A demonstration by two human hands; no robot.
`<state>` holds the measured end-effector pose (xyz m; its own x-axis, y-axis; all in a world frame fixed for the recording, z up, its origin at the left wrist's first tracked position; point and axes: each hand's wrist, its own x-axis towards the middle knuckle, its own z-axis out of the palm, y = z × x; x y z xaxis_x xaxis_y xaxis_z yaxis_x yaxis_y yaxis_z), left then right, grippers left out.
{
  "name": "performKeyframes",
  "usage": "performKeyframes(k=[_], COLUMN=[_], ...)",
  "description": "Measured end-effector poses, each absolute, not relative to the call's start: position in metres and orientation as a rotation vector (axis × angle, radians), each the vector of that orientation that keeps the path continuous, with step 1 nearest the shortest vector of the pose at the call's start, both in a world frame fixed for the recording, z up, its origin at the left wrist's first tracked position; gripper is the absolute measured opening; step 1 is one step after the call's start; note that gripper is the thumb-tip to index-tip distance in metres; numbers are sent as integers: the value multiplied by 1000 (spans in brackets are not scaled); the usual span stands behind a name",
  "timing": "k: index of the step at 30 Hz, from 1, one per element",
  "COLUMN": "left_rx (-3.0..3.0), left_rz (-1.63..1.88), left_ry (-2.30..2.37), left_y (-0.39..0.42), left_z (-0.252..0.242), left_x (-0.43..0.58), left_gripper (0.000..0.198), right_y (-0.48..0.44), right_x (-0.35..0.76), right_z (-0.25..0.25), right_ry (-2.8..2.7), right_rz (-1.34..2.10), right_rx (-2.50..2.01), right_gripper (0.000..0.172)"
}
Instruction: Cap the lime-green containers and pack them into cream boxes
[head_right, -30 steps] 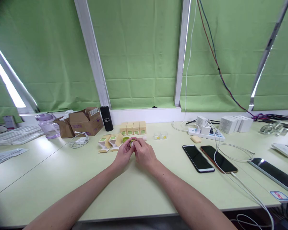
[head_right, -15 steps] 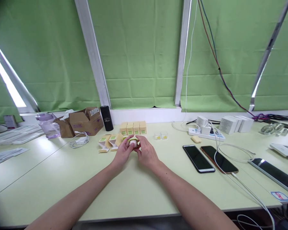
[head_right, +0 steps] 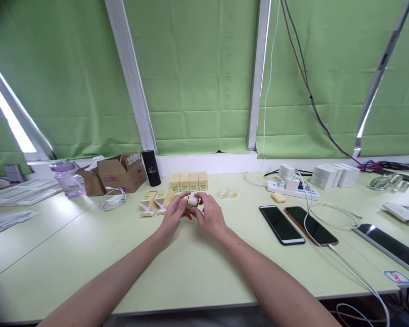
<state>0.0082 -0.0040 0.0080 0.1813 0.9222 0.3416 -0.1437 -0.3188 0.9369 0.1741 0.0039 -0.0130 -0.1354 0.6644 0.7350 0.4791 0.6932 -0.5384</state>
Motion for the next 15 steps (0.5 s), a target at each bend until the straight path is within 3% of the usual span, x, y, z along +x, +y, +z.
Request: performKeyframes(k=[11,15], left_rx=[1555,1635], left_rz=[1507,1545], left_ry=[980,1046], left_y=[6,5], left_z=[6,7], left_x=[-1,-2], left_gripper=[35,25], right_y=[1,6], right_x=[174,173], right_z=[-2,-4], right_ry=[-1548,-1422], right_rz=[625,805], right_rx=[-858,-822], right_gripper=[33,40])
